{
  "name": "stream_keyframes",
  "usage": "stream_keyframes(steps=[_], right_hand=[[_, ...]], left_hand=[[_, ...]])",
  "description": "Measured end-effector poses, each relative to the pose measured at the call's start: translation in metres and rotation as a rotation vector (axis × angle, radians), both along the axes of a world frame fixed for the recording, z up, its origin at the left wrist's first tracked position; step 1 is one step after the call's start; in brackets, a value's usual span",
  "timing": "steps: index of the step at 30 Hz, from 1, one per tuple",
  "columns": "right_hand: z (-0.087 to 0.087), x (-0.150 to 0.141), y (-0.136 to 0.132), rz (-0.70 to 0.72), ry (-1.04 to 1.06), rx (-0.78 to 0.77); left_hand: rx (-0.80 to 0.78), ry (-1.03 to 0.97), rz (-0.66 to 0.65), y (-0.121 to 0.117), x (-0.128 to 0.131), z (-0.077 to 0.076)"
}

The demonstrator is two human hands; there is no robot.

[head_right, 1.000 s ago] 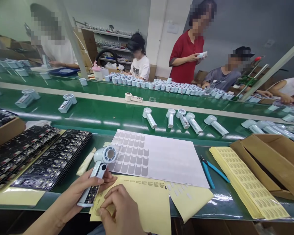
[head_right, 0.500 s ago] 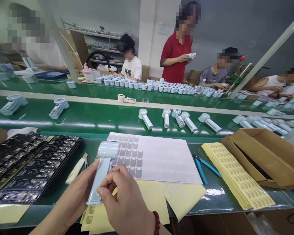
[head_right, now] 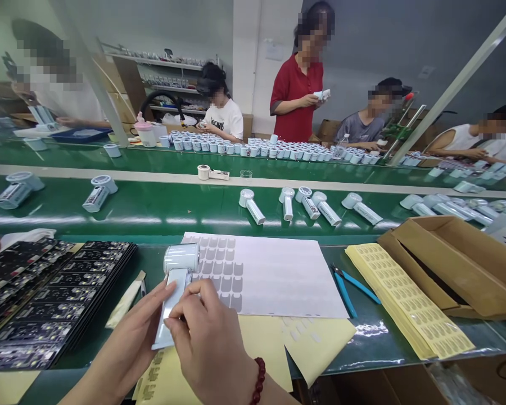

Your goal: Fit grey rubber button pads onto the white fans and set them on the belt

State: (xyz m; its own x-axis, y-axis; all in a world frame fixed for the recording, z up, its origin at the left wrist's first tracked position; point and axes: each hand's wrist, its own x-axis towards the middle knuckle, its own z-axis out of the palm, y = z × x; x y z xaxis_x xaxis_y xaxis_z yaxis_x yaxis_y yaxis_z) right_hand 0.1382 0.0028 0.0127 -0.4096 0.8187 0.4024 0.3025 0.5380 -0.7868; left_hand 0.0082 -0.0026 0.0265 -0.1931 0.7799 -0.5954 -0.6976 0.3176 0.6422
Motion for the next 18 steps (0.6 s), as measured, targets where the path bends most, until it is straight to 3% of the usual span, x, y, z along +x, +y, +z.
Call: stream_keyframes(steps=[3,5,9,13,16,18], right_hand=[[-0.002,0.008,-0.003,-0.063,0.301,0.069],[-0.003,0.018,-0.005,-0.102,0.360,0.062],[-0.021,0.042,-0.007,-0.011,0.007,-0.020],[-0.064,0.066,-0.011,0.155,-0.441,0.130],[-0.089,0.079,-0.016,0.154,-0.542,0.226],[-0.096,0.084,-0.018,0.174,-0.515,0.218]], left_hand=[[0.047,-0.053,-0.114,0.002,-0.003,0.004],[0.101,-0.036,-0.186,0.009,-0.005,0.007],[0.160,0.178,-0.167,0.047,-0.010,0.012],[0.177,0.316,-0.085,0.113,-0.016,0.008],[0.171,0.382,-0.006,0.167,-0.021,0.001],[0.171,0.424,0.040,0.195,-0.023,-0.003]])
